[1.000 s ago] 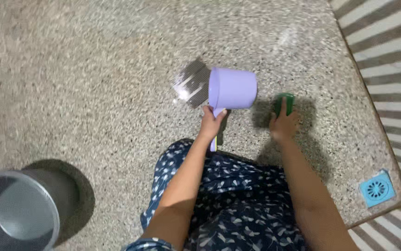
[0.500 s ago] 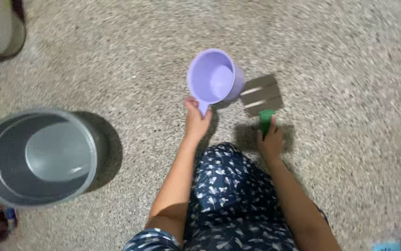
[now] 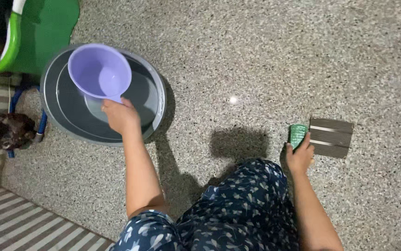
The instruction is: The person scrubs the bathroom floor and walls using a green scrubbing pad and water from a purple scoop.
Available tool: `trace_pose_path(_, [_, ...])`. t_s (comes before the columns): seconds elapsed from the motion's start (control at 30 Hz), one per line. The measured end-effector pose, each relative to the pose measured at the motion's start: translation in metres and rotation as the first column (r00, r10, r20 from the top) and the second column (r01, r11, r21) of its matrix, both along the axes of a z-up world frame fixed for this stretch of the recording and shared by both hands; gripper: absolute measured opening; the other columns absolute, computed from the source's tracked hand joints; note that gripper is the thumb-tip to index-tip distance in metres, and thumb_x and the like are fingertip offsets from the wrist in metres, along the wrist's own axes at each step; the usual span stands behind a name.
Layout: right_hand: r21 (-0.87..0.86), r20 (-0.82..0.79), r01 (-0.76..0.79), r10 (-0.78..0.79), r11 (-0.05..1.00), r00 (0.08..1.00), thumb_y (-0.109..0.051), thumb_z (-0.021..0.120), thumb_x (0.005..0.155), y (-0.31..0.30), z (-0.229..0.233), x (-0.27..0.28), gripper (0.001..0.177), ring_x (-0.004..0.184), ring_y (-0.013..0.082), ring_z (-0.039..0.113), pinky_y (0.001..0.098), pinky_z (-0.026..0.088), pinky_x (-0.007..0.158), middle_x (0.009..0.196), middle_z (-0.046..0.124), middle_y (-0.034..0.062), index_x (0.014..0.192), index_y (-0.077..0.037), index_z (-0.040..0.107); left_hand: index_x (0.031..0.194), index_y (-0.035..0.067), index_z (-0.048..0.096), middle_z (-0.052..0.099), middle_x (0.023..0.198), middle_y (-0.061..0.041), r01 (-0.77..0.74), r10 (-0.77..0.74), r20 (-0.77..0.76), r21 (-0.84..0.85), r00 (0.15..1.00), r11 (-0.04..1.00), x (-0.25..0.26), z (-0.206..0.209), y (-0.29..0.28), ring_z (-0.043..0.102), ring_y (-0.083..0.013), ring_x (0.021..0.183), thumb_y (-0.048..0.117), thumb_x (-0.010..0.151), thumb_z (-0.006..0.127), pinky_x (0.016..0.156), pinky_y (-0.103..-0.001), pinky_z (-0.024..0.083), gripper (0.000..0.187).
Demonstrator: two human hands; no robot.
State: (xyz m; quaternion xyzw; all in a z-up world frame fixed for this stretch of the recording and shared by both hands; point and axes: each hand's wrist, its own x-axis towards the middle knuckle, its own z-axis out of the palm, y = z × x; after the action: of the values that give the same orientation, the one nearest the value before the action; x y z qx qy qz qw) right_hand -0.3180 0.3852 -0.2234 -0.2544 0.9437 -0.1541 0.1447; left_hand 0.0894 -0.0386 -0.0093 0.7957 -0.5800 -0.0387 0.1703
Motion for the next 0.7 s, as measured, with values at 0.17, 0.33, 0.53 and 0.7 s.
trace_pose_path(0.17, [0.057, -0.04, 0.062, -0.06, 0.996, 0.997, -0.036, 0.077, 0.09, 0.006, 0.0, -0.007, 0.096, 0.117, 0.0477, 0.052, 0.0628, 0.039, 0.095, 0.129, 0.051, 0.028, 0.166, -0.013, 0.023, 0.147, -0.002, 0.042, 0.049, 0.141, -0.028, -0.078, 0.048, 0.311, 0.086, 0.949, 0.993, 0.027, -0.068, -0.026, 0.072, -0.0402, 0.091, 0.016, 0.093, 0.064, 0.073, -0.046, 0.059, 0.062])
trace_pose_path(0.33, [-0.074, -0.027, 0.036, -0.038, 0.997, 0.999, -0.035, 0.075, 0.092, 0.027, 0.001, -0.013, 0.097, 0.121, 0.0488, 0.051, 0.0577, 0.043, 0.102, 0.132, 0.05, 0.0294, 0.17, -0.011, 0.022, 0.151, -0.004, 0.044, 0.074, 0.103, -0.017, -0.058, -0.027, 0.375, 0.214, 0.927, 0.975, 0.015, -0.114, -0.038, 0.075, -0.0341, 0.088, 0.004, 0.106, 0.051, 0.073, -0.045, 0.06, 0.047])
trace_pose_path(0.53, [-0.068, -0.009, 0.043, -0.044, 0.997, 0.999, -0.032, 0.08, 0.087, 0.035, -0.001, -0.017, 0.095, 0.121, 0.0476, 0.052, 0.0586, 0.04, 0.099, 0.133, 0.053, 0.029, 0.164, -0.01, 0.028, 0.112, 0.005, 0.068, 0.073, 0.104, -0.021, 0.099, -0.181, 0.231, 0.325, 0.956, 0.941, 0.03, -0.094, -0.017, 0.071, -0.0413, 0.097, 0.026, 0.083, 0.079, 0.079, -0.051, 0.057, 0.038])
trace_pose_path(0.7, [-0.368, -0.02, 0.016, -0.025, 0.93, 0.999, -0.024, 0.079, 0.086, 0.056, -0.027, -0.027, 0.089, 0.124, 0.0466, 0.055, 0.0516, 0.045, 0.105, 0.137, 0.058, 0.0299, 0.16, -0.004, 0.034, 0.101, -0.01, 0.074, 0.074, 0.089, -0.025, 0.297, -0.251, -0.212, 0.222, 0.944, 0.929, 0.072, -0.036, 0.006, 0.073, -0.0346, 0.082, 0.023, 0.082, 0.08, 0.074, -0.047, 0.054, 0.039])
